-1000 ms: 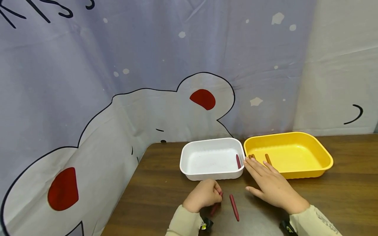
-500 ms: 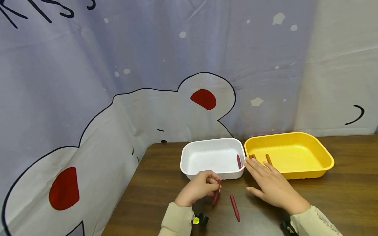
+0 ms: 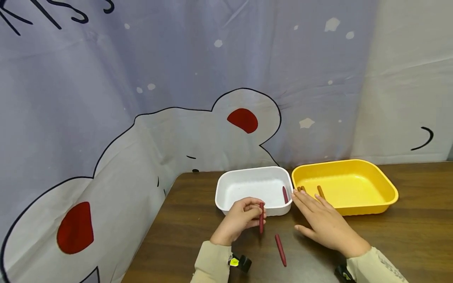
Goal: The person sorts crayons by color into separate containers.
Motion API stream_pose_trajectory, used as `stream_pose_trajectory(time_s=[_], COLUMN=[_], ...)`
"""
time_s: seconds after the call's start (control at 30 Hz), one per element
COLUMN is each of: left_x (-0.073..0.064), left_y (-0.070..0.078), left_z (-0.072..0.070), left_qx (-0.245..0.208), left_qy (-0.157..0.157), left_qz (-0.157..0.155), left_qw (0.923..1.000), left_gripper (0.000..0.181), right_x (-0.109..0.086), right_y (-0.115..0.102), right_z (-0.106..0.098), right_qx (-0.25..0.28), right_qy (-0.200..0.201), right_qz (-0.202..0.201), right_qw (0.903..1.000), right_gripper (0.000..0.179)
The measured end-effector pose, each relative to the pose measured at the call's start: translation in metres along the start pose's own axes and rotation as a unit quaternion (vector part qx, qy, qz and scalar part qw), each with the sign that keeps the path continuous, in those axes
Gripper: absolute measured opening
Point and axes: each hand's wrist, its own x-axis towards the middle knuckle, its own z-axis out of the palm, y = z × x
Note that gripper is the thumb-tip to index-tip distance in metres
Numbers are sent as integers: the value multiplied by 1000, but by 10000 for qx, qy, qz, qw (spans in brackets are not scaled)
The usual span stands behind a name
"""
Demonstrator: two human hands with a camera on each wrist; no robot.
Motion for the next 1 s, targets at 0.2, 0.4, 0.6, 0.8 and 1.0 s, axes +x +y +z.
stream_pose_trajectory(time_s=[0.2, 0.4, 0.6, 0.8, 1.0], left_x=[9, 23, 46, 65, 76], left_y=[4, 18, 23, 12, 9], left_z=[3, 9, 13, 13, 17], left_qx=[-125, -94, 21, 271, 616], left_qy=[268, 558, 722, 990, 1052], left_qz=[77, 159, 187, 88, 17], left_qw=[9995, 9983, 9972, 9947, 9925], left_gripper=[31, 31, 27, 27, 24], right_x=[0, 0, 0, 1, 1], right_y=[-1, -2, -3, -6, -7], right_z=[2, 1, -1, -2, -3], right_qx=[12, 21, 74, 266, 248], right_qy=[-74, -103, -79, -175, -178], right_qz=[47, 121, 171, 355, 422], right_qw=[10000, 9999, 9998, 9989, 9986], right_gripper=[80, 75, 71, 61, 57])
